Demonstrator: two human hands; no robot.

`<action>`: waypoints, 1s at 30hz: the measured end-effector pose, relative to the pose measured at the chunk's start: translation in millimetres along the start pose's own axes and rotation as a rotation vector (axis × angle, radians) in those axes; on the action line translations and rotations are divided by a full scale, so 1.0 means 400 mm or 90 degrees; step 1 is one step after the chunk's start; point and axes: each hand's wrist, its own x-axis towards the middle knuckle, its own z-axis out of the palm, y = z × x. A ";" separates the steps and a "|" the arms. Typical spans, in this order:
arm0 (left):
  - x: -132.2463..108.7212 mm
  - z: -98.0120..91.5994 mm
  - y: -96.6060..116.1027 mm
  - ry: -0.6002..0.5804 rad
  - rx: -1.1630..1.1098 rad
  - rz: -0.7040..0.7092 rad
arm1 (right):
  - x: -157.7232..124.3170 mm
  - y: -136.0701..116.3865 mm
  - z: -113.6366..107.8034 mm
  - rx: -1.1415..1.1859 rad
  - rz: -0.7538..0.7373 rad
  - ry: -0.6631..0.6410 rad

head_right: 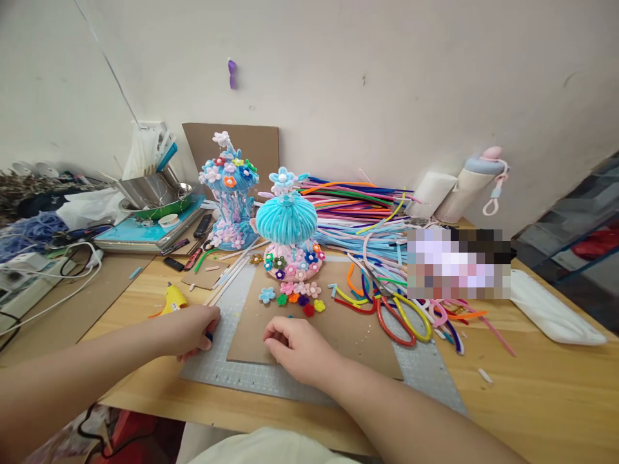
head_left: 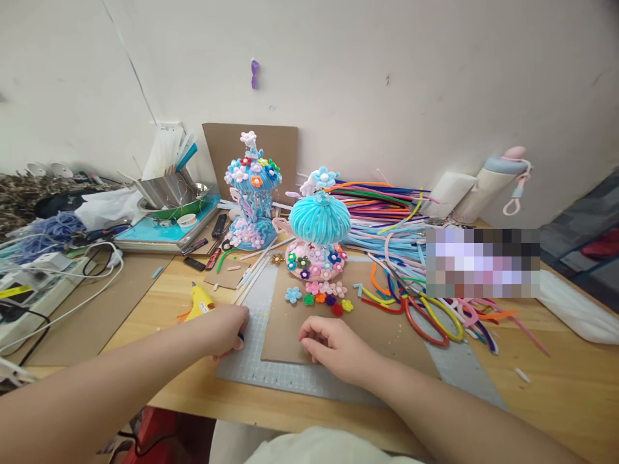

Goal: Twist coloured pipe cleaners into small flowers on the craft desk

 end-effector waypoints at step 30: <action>-0.008 0.037 0.288 0.167 -0.618 0.498 | 0.043 -0.030 -0.056 0.549 -0.052 0.200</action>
